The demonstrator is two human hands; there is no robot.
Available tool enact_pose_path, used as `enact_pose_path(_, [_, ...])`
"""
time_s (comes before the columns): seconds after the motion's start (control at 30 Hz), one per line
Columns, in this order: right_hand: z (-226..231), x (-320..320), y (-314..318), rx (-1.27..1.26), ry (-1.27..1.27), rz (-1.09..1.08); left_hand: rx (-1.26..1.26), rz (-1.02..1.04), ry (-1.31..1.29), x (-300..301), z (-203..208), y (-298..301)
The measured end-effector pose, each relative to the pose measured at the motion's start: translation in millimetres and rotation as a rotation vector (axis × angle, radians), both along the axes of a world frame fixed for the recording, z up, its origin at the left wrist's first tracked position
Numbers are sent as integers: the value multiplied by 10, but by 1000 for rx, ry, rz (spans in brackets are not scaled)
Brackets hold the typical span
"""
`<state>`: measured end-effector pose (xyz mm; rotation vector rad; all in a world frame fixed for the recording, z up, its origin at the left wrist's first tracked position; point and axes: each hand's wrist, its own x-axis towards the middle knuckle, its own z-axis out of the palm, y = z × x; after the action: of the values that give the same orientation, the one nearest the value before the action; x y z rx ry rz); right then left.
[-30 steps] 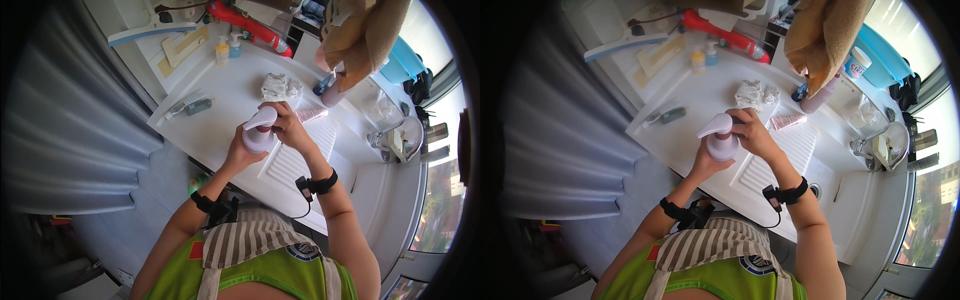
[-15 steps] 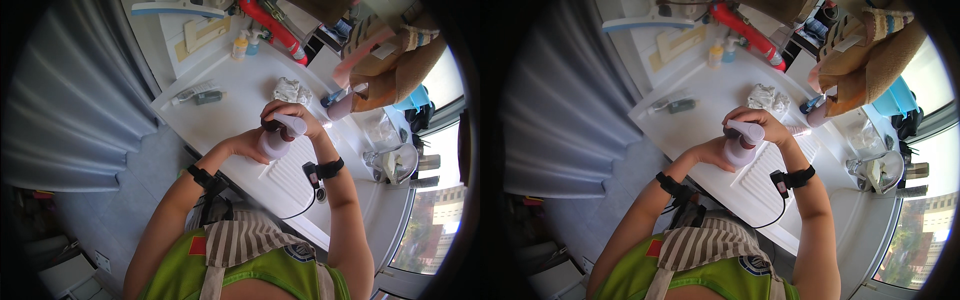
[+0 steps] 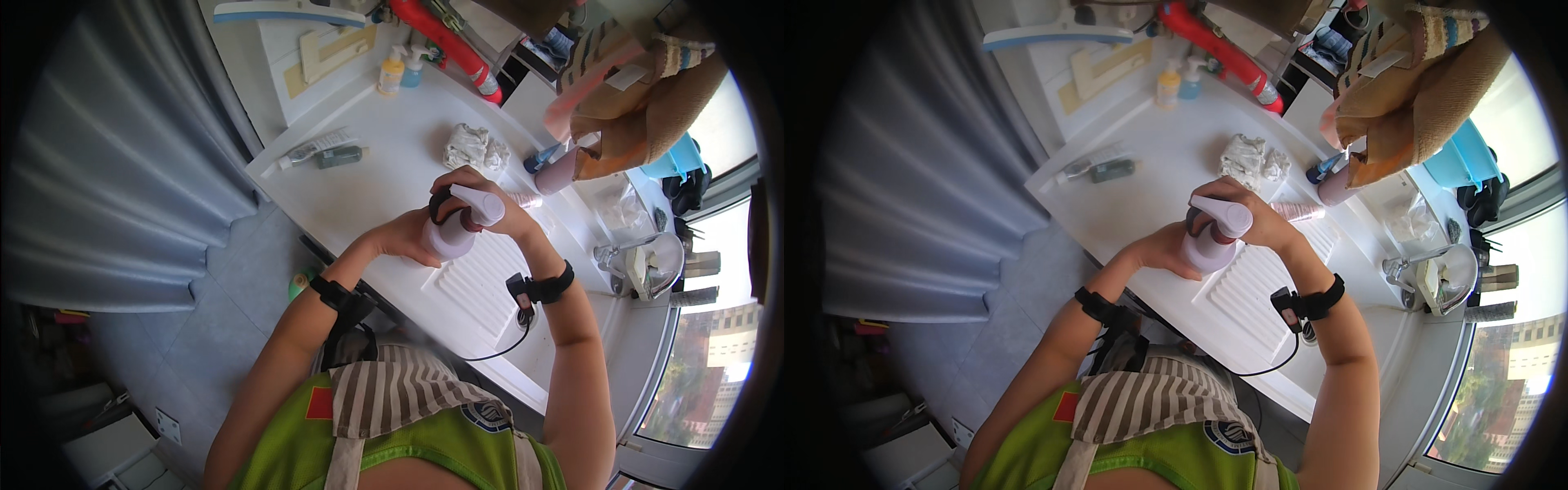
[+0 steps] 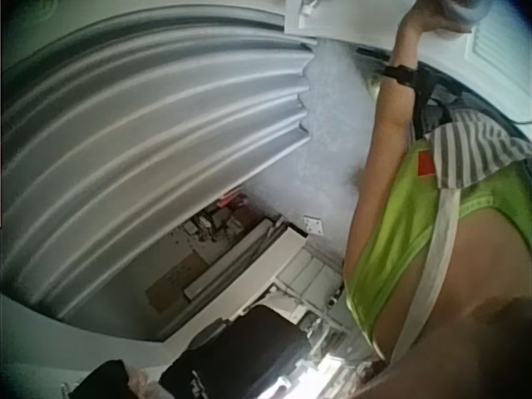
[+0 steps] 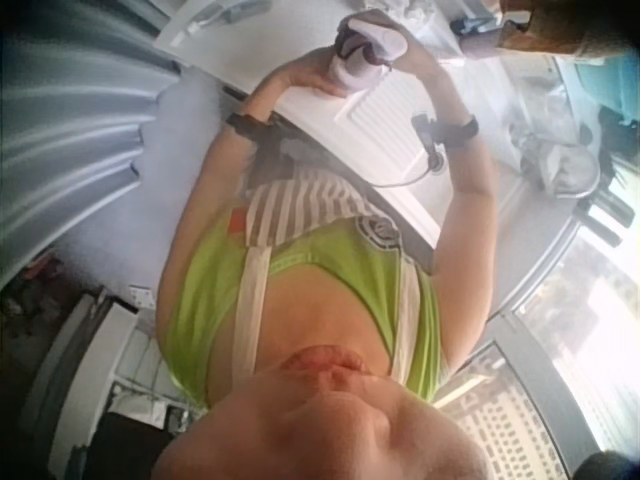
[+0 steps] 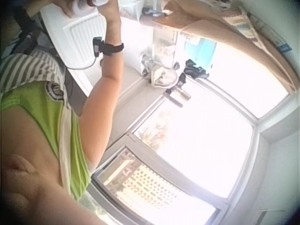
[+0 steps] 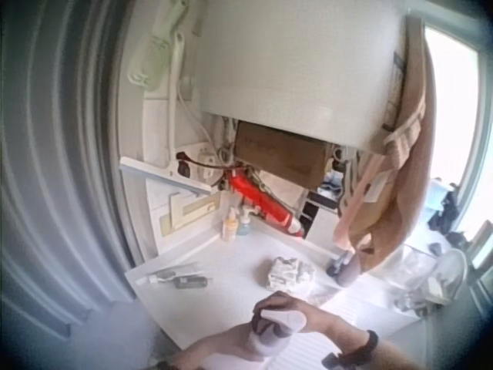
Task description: The person wipes several bottles and tubes on the sink counter with a dark cloth, then wipes the sink basin and faucet. The person rinses the cloth under running water and continues wiping the sink surfaces.
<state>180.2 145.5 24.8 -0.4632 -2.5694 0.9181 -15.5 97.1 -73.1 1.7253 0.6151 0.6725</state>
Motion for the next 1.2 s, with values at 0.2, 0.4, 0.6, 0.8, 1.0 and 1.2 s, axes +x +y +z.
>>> enact_pose_path(0.2, [-213,87,-373,24,157,-378,37,51,-39,61,-29,-77])
enact_pose_path(0.4, [-455,165,-746,222,203,-657,37,92,-23,60,-75,-104])
enact_pose_path(0.6, [-508,255,-1221,317,184,-811,87,77,-26,64,-65,-177])
enact_pose_path(0.8, [-376,583,-1625,-198,146,-782,170,135,-16,94,-104,-166])
enact_pose_path(1.0, [-611,728,-1728,-978,818,-1151,-49,220,-235,65,-249,-154])
enact_pose_path(1.2, [-539,424,-1647,-988,1307,-891,-420,171,-714,252,-79,-244])
